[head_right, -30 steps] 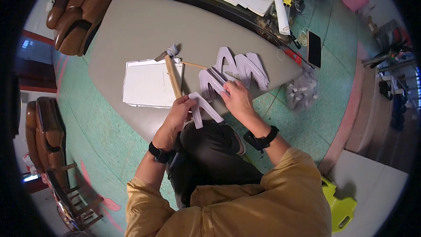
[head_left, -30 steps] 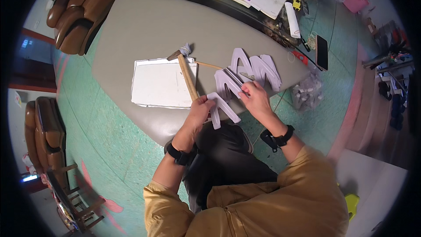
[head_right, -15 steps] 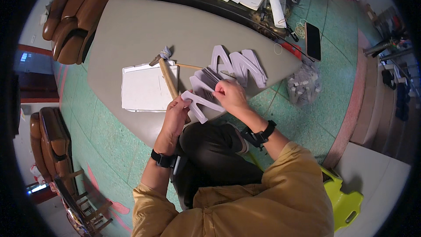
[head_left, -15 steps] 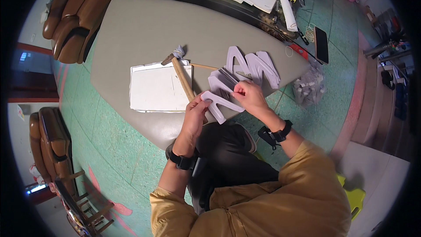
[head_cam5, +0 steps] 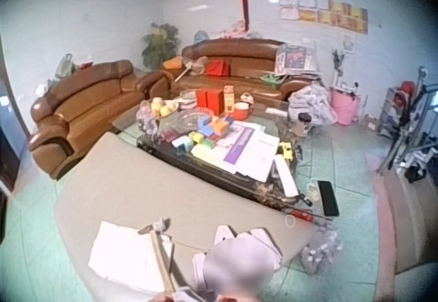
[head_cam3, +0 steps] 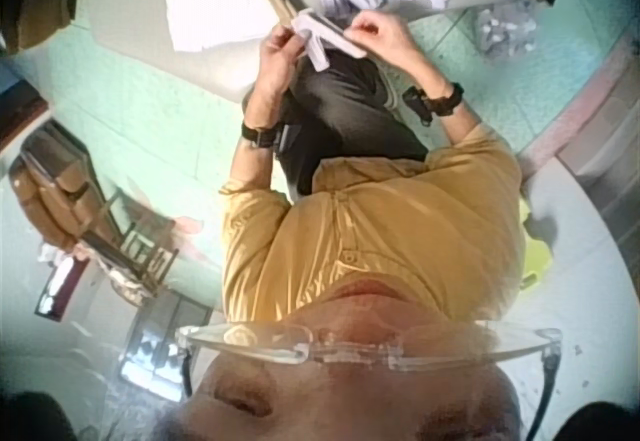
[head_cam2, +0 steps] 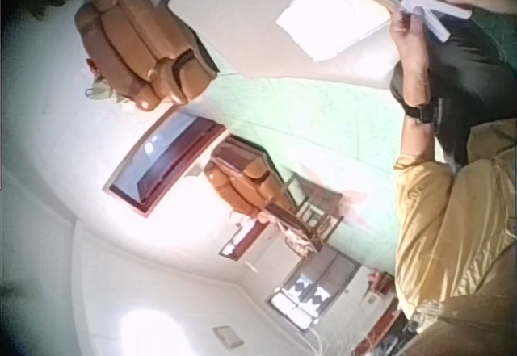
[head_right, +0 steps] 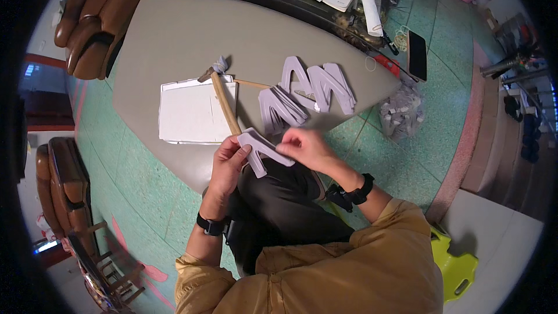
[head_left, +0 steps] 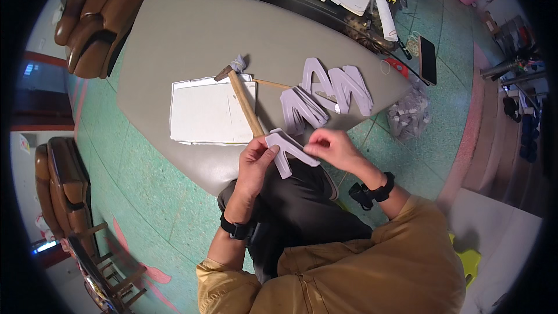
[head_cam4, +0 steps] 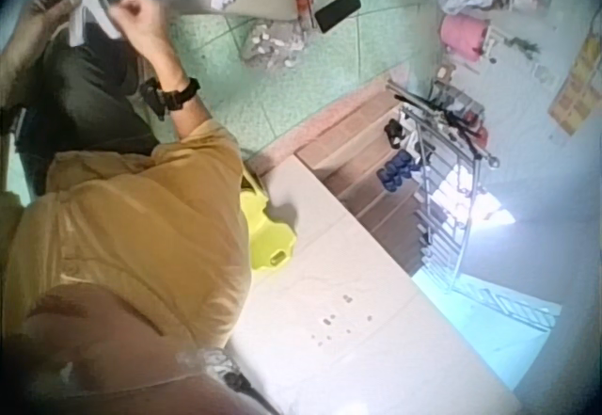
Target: The person assembles paper letters by hammering together layers and folding tabs with their hands.
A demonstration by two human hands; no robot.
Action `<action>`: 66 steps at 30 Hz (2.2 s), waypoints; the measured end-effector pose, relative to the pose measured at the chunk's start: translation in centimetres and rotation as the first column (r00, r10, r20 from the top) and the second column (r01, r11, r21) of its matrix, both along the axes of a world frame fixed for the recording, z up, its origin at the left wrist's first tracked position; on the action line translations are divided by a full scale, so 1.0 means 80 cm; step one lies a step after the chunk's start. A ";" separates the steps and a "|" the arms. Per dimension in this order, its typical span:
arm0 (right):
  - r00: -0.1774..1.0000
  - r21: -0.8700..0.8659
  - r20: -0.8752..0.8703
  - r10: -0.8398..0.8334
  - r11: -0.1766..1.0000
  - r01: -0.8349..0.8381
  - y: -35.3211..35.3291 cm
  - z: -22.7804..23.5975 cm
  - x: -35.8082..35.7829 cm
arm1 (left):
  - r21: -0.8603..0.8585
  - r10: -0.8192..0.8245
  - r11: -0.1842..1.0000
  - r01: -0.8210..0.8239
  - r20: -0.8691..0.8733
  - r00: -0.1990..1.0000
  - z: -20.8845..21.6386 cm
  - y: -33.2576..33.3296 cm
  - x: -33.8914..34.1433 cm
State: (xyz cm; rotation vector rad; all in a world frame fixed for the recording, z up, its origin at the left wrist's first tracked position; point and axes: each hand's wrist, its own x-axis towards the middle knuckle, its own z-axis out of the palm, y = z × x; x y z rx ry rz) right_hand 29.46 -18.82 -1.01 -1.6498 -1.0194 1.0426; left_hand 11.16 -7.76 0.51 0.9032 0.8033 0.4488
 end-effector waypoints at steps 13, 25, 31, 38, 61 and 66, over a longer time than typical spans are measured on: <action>0.676 0.078 0.688 -0.262 0.954 0.290 0.035 -0.059 0.010 | -0.131 -0.029 0.991 0.031 0.016 0.999 0.007 -0.008 0.000; 0.997 0.101 0.050 0.059 0.993 -0.064 0.000 0.004 -0.005 | -0.203 0.181 0.968 -0.147 0.162 0.970 0.006 -0.005 0.001; 0.853 0.076 0.447 -0.270 0.961 0.264 0.035 -0.041 0.034 | -0.138 0.229 0.967 -0.215 0.092 0.969 0.015 0.004 0.000; 0.806 0.096 0.532 -0.260 0.964 0.248 0.045 -0.062 0.034 | -0.028 0.254 0.966 -0.257 -0.064 0.965 0.036 0.010 -0.001; 0.891 0.108 -0.414 -0.187 0.962 0.252 -0.004 0.010 0.056 | 0.919 0.479 0.383 0.091 -0.282 0.832 -0.036 0.048 0.103; 0.945 0.032 -0.325 0.027 0.999 -0.018 0.021 0.035 0.033 | 0.000 -0.156 0.988 0.156 0.013 0.988 0.023 0.076 0.046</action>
